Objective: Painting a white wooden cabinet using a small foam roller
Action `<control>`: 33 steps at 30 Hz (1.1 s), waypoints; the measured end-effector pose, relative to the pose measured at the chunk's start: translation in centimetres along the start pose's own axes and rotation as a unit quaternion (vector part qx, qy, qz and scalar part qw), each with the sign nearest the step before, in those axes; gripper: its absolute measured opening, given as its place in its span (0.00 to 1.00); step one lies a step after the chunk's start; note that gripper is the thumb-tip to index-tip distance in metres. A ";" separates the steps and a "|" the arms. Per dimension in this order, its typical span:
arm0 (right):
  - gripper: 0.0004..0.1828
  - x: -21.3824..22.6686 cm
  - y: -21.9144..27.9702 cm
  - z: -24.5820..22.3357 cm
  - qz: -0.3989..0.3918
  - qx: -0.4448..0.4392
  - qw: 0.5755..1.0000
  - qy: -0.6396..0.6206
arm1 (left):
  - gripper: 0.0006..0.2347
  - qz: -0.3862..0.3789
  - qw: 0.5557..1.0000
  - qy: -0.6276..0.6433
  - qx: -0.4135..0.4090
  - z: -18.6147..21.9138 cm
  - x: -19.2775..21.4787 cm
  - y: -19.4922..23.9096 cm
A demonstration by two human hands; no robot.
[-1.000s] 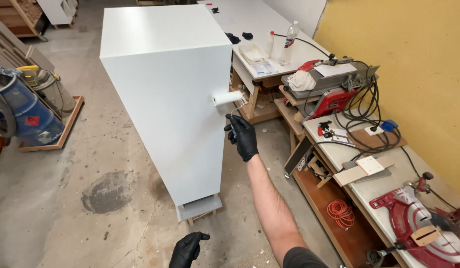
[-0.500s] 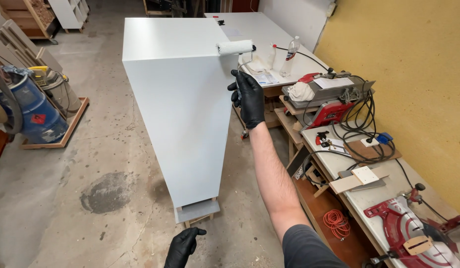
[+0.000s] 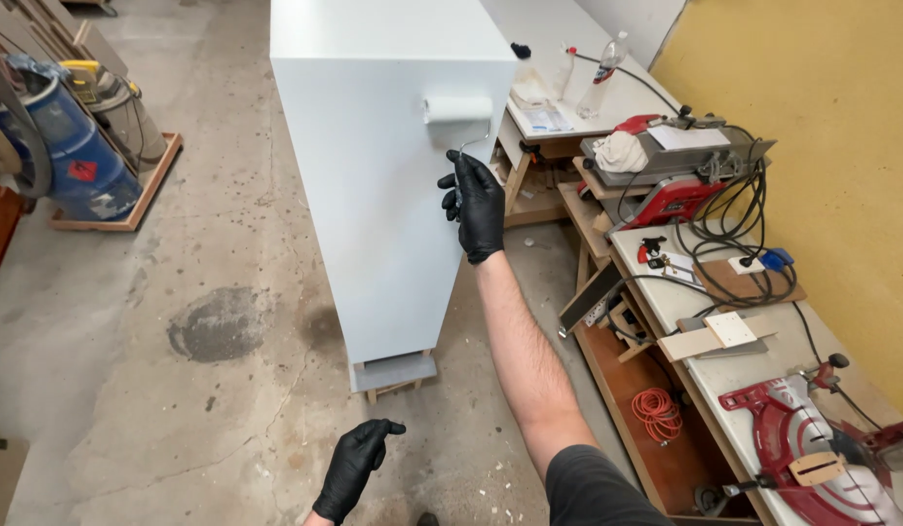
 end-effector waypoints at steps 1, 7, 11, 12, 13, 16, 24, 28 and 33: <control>0.17 0.6 0.7 1.7 0.002 -0.008 1.000 0.001 | 0.17 0.001 1.000 0.001 0.008 -0.3 0.1 0.1; 0.18 5.0 5.9 12.8 0.015 -0.093 0.995 0.015 | 0.17 -0.011 0.999 -0.032 0.012 0.2 0.2 1.3; 0.18 8.2 9.4 21.5 0.036 -0.161 0.986 0.009 | 0.16 -0.024 0.998 -0.054 0.021 -1.2 0.6 0.7; 0.19 9.1 10.5 23.8 0.036 -0.181 0.983 0.003 | 0.17 -0.026 0.998 -0.052 0.032 -1.6 0.8 0.6; 0.19 10.3 11.7 26.0 0.050 -0.191 0.980 0.001 | 0.17 -0.032 0.997 -0.060 0.046 -3.1 1.1 0.4; 0.18 12.6 14.5 32.8 0.041 -0.218 0.975 0.000 | 0.16 -0.040 0.999 -0.022 0.026 -5.3 2.1 -0.4; 0.20 19.5 22.1 49.6 0.054 -0.328 0.943 0.029 | 0.15 0.001 0.985 -0.029 0.168 -11.9 3.9 -2.2; 0.21 22.5 25.0 57.3 0.054 -0.372 0.925 0.060 | 0.16 0.004 0.978 -0.010 0.206 -17.4 5.1 -2.9; 0.18 24.5 26.9 63.9 0.111 -0.446 0.884 0.090 | 0.16 0.007 0.987 0.030 0.156 -19.9 5.5 -3.9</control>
Point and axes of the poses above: each hand's wrist, its own y-axis away from the middle knuckle, its own x-axis out of the back of the hand, z = x × y, the point moved 4 cm from there along -y, towards the middle knuckle, and after that the axes turned 1 degree about x, right-handed, at the moved point
